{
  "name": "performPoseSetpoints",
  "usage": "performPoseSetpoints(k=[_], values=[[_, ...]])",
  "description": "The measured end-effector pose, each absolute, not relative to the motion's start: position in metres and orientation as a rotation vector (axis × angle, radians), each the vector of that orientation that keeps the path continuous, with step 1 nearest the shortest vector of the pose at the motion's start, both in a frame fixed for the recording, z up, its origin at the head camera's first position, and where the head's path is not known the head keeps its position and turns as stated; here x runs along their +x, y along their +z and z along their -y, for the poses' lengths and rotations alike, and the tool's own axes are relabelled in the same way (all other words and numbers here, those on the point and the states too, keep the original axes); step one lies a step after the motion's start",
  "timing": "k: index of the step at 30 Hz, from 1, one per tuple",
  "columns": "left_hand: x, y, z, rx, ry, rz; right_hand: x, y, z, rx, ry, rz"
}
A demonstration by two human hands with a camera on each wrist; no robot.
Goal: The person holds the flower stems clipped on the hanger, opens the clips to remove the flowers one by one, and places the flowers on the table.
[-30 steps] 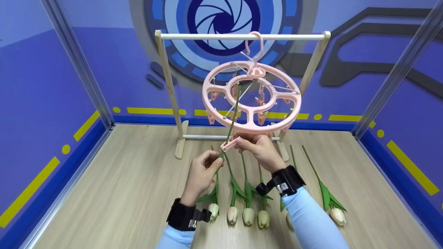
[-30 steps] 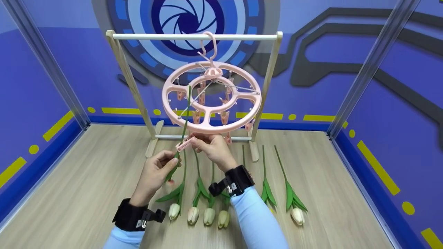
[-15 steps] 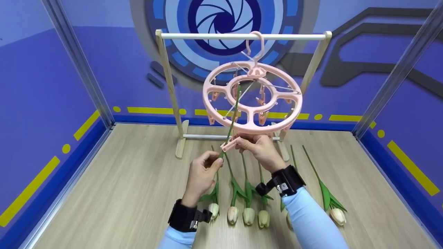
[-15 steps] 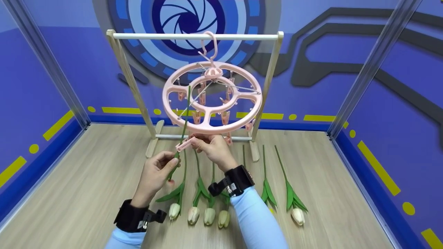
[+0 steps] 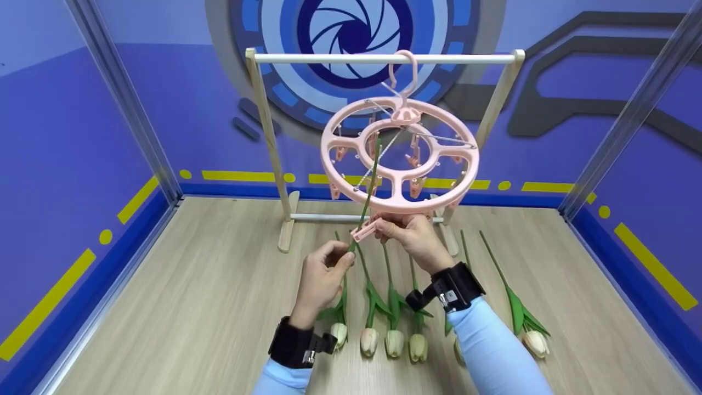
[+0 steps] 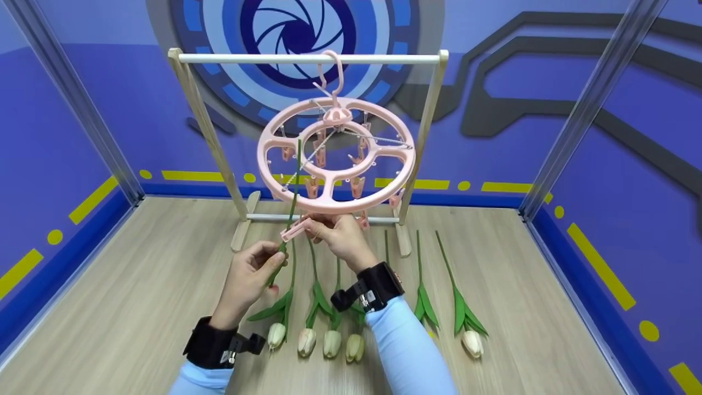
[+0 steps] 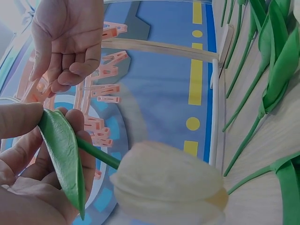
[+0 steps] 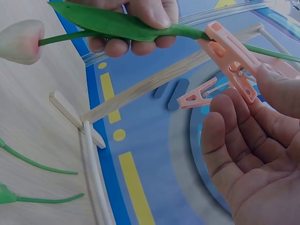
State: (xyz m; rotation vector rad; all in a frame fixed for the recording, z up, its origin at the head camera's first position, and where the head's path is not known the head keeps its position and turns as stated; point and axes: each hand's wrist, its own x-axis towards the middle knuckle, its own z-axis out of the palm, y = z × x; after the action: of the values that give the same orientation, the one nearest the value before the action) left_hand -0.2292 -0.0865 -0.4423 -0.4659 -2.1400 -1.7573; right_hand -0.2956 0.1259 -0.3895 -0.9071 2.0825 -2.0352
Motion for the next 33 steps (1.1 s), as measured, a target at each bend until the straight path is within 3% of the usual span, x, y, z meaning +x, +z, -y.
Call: performPoseSetpoints(k=[13, 33], values=[[-0.2291, -0.4424, 0.0871, -0.455, -1.773, 2.138, -0.2941, -0.3884, -0.1258, -0.8, -2.058, -2.111], [-0.222, -0.4361, 0.0887, -0.428, -1.762, 2.175, -0.2978, -0.391, -0.1297, -0.896, -2.078, -2.043]])
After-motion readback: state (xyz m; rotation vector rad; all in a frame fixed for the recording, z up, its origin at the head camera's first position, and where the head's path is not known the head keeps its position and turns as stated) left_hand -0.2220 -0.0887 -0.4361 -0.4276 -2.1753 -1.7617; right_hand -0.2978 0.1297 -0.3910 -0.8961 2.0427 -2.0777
